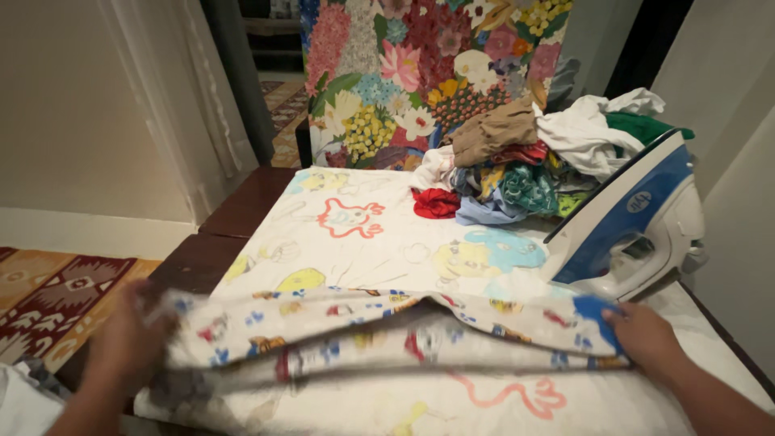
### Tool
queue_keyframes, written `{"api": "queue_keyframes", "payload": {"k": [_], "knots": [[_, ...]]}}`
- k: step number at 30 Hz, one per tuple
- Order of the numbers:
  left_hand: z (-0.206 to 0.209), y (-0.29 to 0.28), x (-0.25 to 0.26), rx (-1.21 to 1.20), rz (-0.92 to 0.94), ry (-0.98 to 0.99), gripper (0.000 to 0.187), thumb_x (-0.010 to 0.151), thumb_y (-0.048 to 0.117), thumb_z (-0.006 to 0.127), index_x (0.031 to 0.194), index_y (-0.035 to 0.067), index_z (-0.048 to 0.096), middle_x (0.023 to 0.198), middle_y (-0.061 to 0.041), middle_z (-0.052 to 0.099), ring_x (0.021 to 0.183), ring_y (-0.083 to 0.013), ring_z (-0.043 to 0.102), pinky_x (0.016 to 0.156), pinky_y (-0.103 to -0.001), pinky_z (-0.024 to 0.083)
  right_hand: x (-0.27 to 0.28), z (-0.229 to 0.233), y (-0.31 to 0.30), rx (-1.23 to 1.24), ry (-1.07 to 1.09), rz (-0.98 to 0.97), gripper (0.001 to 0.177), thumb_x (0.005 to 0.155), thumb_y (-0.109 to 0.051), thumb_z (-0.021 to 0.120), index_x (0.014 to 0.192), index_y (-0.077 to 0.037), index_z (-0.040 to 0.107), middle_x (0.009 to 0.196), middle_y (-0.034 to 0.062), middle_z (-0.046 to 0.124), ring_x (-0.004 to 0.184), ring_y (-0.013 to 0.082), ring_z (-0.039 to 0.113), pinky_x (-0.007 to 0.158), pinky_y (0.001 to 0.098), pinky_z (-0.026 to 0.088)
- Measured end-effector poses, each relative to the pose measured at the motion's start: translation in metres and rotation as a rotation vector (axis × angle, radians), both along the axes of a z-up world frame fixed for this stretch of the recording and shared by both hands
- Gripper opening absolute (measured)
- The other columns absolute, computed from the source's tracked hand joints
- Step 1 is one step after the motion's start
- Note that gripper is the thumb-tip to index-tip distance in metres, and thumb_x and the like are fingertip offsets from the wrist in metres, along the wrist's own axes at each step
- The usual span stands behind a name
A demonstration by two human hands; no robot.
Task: The person irons a pair of white patterned children's pants on an ironing board, then folds them. Next, the person irons a pair of brown shorts, smoothing the fabric with the iron before folding them as well.
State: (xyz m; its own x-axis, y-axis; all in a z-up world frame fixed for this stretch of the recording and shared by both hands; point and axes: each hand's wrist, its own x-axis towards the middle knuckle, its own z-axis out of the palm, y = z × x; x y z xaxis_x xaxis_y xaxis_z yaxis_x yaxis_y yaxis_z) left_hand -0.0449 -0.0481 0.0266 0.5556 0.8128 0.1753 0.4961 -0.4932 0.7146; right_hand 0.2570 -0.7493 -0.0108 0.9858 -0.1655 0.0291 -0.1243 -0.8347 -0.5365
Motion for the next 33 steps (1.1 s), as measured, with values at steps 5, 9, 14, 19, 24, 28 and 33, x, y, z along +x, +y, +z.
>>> {"api": "queue_keyframes", "payload": {"k": [5, 9, 14, 19, 24, 28, 33], "knots": [[-0.038, -0.027, -0.011, 0.522, -0.049, 0.274, 0.056, 0.082, 0.041, 0.077, 0.135, 0.041, 0.059, 0.129, -0.012, 0.059, 0.119, -0.0386, 0.059, 0.092, -0.063, 0.048, -0.037, 0.009, 0.005, -0.009, -0.308, 0.043, 0.041, 0.090, -0.030, 0.069, 0.127, -0.012, 0.066, 0.108, 0.0174, 0.069, 0.100, 0.0376, 0.067, 0.089, 0.0484, 0.053], [-0.091, -0.029, -0.014, 0.739, -0.375, 0.329, 0.053, 0.069, 0.040, 0.078, 0.120, 0.049, 0.068, 0.120, 0.008, 0.064, 0.126, -0.0221, 0.058, 0.098, -0.057, 0.051, -0.068, 0.013, 0.008, -0.226, -0.324, 0.476, 0.033, 0.075, -0.026, 0.070, 0.107, -0.031, 0.077, 0.122, -0.0001, 0.065, 0.122, 0.0249, 0.057, 0.106, 0.0391, 0.049], [-0.109, -0.029, -0.015, 0.609, -0.414, 0.363, 0.029, 0.078, 0.042, 0.081, 0.106, 0.039, 0.075, 0.111, 0.014, 0.071, 0.117, -0.0106, 0.066, 0.098, -0.042, 0.055, -0.094, 0.028, 0.028, -0.390, -0.042, 0.468, 0.035, 0.076, -0.037, 0.077, 0.110, -0.047, 0.079, 0.136, -0.0083, 0.052, 0.138, 0.0195, 0.042, 0.112, 0.0392, 0.042], [-0.115, 0.006, -0.016, 0.599, -0.741, 0.151, 0.042, 0.068, 0.028, 0.084, 0.110, 0.027, 0.079, 0.115, -0.004, 0.071, 0.109, -0.0262, 0.067, 0.092, -0.043, 0.055, -0.101, 0.033, 0.033, -0.357, -0.075, 0.495, 0.032, 0.077, -0.043, 0.080, 0.110, -0.045, 0.080, 0.136, -0.0076, 0.054, 0.136, 0.0189, 0.044, 0.112, 0.0396, 0.042], [-0.135, 0.037, -0.022, 0.647, -0.760, 0.178, 0.043, 0.067, 0.012, 0.075, 0.107, 0.027, 0.078, 0.112, -0.003, 0.074, 0.109, -0.0270, 0.069, 0.094, -0.043, 0.056, -0.096, 0.028, 0.028, -0.325, -0.140, 0.646, 0.045, 0.068, -0.023, 0.078, 0.111, -0.038, 0.082, 0.140, -0.0044, 0.055, 0.129, 0.0222, 0.047, 0.105, 0.0398, 0.042], [-0.141, 0.053, -0.016, 0.594, -0.674, 0.223, 0.027, 0.075, 0.016, 0.076, 0.100, 0.026, 0.075, 0.101, -0.002, 0.075, 0.107, -0.0251, 0.071, 0.093, -0.038, 0.057, -0.090, 0.009, 0.024, -0.259, -0.333, 0.588, 0.023, 0.072, -0.026, 0.080, 0.095, -0.026, 0.081, 0.127, -0.0029, 0.064, 0.121, 0.0228, 0.056, 0.103, 0.0360, 0.047], [-0.149, 0.099, -0.018, 0.677, -0.609, 0.208, 0.030, 0.071, 0.016, 0.078, 0.100, 0.023, 0.072, 0.099, -0.005, 0.075, 0.102, -0.0267, 0.070, 0.090, -0.040, 0.058, -0.080, 0.000, -0.005, -0.104, -0.418, 0.509, 0.012, 0.075, -0.024, 0.081, 0.084, -0.018, 0.083, 0.119, 0.0019, 0.067, 0.117, 0.0250, 0.059, 0.105, 0.0386, 0.045]]}}
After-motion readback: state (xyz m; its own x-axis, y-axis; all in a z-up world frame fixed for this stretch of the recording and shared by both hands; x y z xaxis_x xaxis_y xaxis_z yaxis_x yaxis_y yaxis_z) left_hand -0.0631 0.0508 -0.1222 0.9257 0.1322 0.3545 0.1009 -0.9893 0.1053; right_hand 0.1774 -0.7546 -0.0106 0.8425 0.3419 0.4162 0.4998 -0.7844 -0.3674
